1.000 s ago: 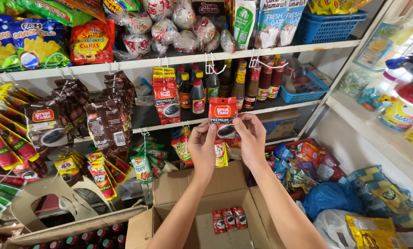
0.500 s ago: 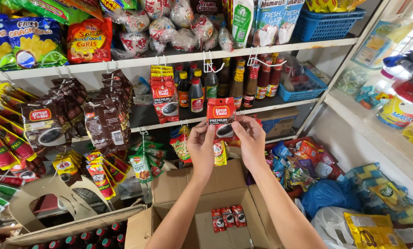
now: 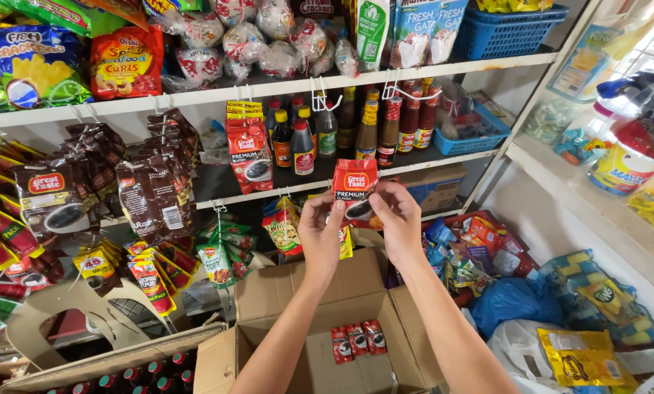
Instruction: Picking various grocery items from shelves and packing them into a cardboard box.
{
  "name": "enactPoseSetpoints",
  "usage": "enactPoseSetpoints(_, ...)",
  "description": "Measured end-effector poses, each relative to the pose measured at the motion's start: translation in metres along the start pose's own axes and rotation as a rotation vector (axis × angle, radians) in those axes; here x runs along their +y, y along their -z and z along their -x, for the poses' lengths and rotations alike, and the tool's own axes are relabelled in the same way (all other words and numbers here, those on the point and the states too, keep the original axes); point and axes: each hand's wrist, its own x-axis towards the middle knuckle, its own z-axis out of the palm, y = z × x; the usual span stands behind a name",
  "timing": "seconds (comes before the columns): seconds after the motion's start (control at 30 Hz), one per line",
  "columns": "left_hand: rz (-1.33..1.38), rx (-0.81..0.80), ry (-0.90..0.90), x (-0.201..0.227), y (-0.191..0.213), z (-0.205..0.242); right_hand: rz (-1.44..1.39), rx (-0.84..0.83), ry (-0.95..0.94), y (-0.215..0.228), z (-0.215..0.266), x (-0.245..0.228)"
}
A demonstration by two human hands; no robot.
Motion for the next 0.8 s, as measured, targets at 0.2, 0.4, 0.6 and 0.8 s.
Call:
enactPoseSetpoints(0.2,-0.09,-0.005,0.025,0.001,-0.008,0.006,-0.111,0.02,-0.106,0.016,-0.003,0.012)
enactPoseSetpoints(0.4,0.009,0.017,0.079,-0.007,-0.012,0.008,-0.107,-0.019,-0.165,0.022,-0.001,-0.003)
enactPoseSetpoints(0.6,-0.03,0.083,0.112,-0.017,-0.014,0.01,-0.076,-0.047,-0.158,0.032,0.002,-0.004)
enactPoseSetpoints(0.8,-0.06,0.097,0.122,-0.024,-0.021,0.02,-0.179,-0.027,-0.197,0.036,0.006,-0.008)
